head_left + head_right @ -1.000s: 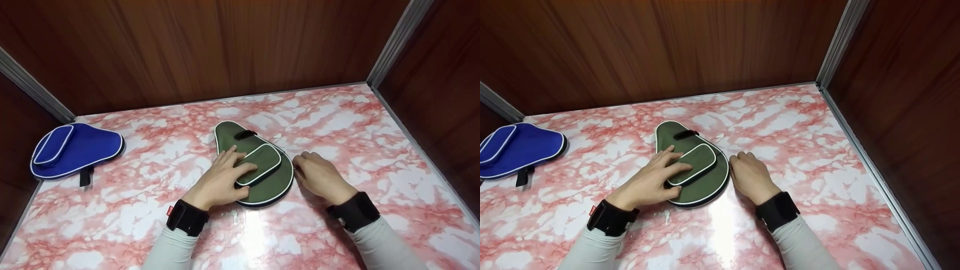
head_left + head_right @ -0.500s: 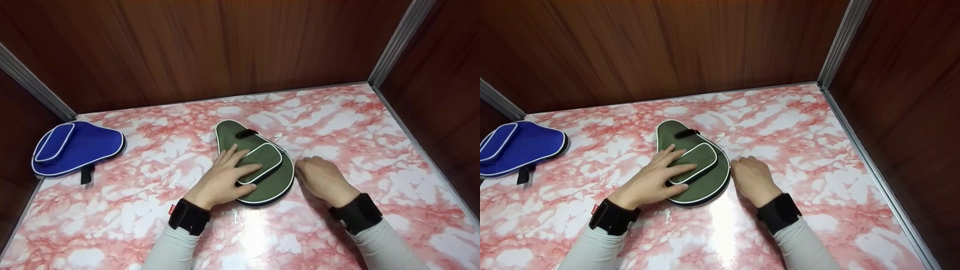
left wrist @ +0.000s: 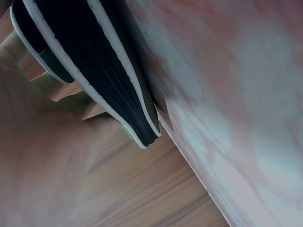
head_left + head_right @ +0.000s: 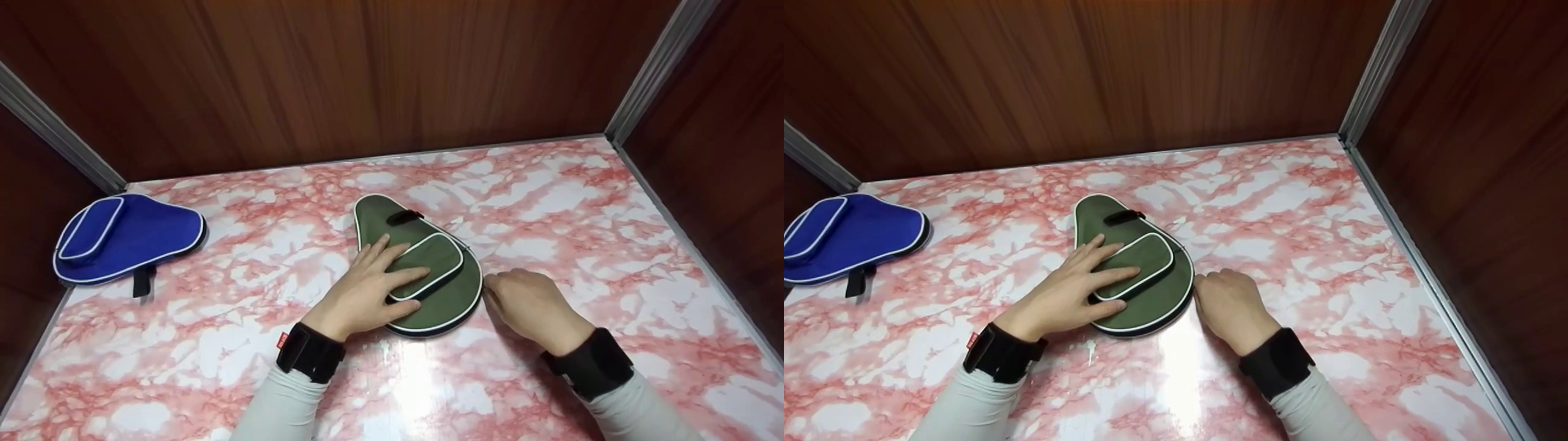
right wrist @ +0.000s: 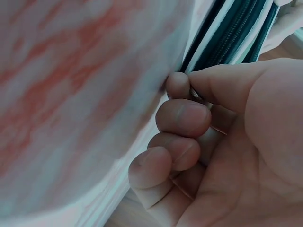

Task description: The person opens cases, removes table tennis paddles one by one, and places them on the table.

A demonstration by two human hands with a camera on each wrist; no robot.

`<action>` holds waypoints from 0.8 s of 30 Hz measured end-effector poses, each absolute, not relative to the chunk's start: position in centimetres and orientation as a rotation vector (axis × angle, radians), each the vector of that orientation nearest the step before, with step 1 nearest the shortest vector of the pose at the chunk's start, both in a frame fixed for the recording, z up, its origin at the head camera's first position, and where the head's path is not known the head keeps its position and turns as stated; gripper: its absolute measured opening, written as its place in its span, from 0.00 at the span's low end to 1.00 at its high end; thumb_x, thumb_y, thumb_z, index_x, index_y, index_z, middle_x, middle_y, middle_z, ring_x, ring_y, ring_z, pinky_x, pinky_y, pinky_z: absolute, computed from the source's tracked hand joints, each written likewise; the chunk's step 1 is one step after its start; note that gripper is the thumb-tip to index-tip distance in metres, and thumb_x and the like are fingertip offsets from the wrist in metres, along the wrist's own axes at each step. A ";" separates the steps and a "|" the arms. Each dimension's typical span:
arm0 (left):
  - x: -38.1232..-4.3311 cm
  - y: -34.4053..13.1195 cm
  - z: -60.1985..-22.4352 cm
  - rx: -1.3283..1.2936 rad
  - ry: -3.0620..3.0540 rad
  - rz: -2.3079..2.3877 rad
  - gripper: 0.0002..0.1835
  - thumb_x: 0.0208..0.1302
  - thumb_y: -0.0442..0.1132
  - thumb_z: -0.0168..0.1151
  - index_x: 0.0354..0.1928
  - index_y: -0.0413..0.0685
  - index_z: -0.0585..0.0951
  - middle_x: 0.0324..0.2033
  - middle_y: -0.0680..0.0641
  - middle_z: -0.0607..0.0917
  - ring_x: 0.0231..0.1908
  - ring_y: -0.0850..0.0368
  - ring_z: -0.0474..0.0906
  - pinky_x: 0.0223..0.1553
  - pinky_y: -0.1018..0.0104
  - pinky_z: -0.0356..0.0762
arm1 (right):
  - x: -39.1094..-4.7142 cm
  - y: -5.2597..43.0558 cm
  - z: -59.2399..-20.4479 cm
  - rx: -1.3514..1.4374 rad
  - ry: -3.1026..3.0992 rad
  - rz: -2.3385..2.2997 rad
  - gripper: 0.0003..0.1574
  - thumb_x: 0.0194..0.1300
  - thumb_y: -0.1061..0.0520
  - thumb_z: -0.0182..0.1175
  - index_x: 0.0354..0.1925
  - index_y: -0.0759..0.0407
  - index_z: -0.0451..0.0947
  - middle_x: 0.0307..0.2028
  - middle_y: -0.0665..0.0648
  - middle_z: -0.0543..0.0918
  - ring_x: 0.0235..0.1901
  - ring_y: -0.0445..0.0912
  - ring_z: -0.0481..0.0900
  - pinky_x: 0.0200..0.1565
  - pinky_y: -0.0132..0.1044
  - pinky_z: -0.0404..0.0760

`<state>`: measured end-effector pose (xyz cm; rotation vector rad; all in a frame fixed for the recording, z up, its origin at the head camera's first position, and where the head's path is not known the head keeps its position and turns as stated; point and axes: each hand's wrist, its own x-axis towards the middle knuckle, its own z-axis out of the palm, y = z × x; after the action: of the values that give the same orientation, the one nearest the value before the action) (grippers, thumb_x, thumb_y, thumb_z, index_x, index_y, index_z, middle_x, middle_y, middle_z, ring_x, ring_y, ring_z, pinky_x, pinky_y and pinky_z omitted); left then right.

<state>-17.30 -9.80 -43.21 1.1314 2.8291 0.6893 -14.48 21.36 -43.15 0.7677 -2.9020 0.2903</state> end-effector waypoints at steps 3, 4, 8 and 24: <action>-17.3 -9.8 -43.3 1.137 2.835 0.693 0.31 0.76 0.60 0.68 0.77 0.65 0.80 0.82 0.41 0.66 0.86 0.32 0.46 0.81 0.32 0.45 | -14.2 21.2 -42.9 0.789 -2.894 0.275 0.17 0.77 0.60 0.62 0.27 0.51 0.76 0.20 0.51 0.78 0.29 0.58 0.84 0.33 0.57 0.83; -17.3 -9.8 -43.3 1.139 2.837 0.694 0.31 0.76 0.60 0.68 0.77 0.65 0.80 0.82 0.40 0.66 0.85 0.32 0.46 0.81 0.32 0.45 | -14.1 21.1 -42.8 0.798 -2.892 0.266 0.17 0.77 0.60 0.62 0.27 0.50 0.76 0.20 0.52 0.78 0.29 0.58 0.84 0.34 0.57 0.83; -17.3 -9.8 -43.3 1.148 2.848 0.692 0.30 0.76 0.59 0.68 0.76 0.64 0.81 0.82 0.40 0.67 0.85 0.30 0.47 0.81 0.31 0.45 | -13.8 20.9 -42.5 0.828 -2.896 0.242 0.15 0.77 0.60 0.62 0.29 0.50 0.78 0.20 0.52 0.80 0.30 0.58 0.86 0.38 0.56 0.84; -17.3 -9.7 -43.4 1.104 2.850 0.643 0.31 0.76 0.60 0.67 0.78 0.68 0.79 0.83 0.43 0.65 0.86 0.32 0.46 0.80 0.30 0.48 | -12.8 20.4 -41.8 0.943 -2.993 0.249 0.17 0.74 0.57 0.70 0.28 0.46 0.77 0.20 0.47 0.77 0.26 0.51 0.86 0.32 0.54 0.83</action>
<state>-17.33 -9.66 -43.35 1.1039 2.8505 0.6427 -12.76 20.35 -41.78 0.9429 -2.9929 0.2487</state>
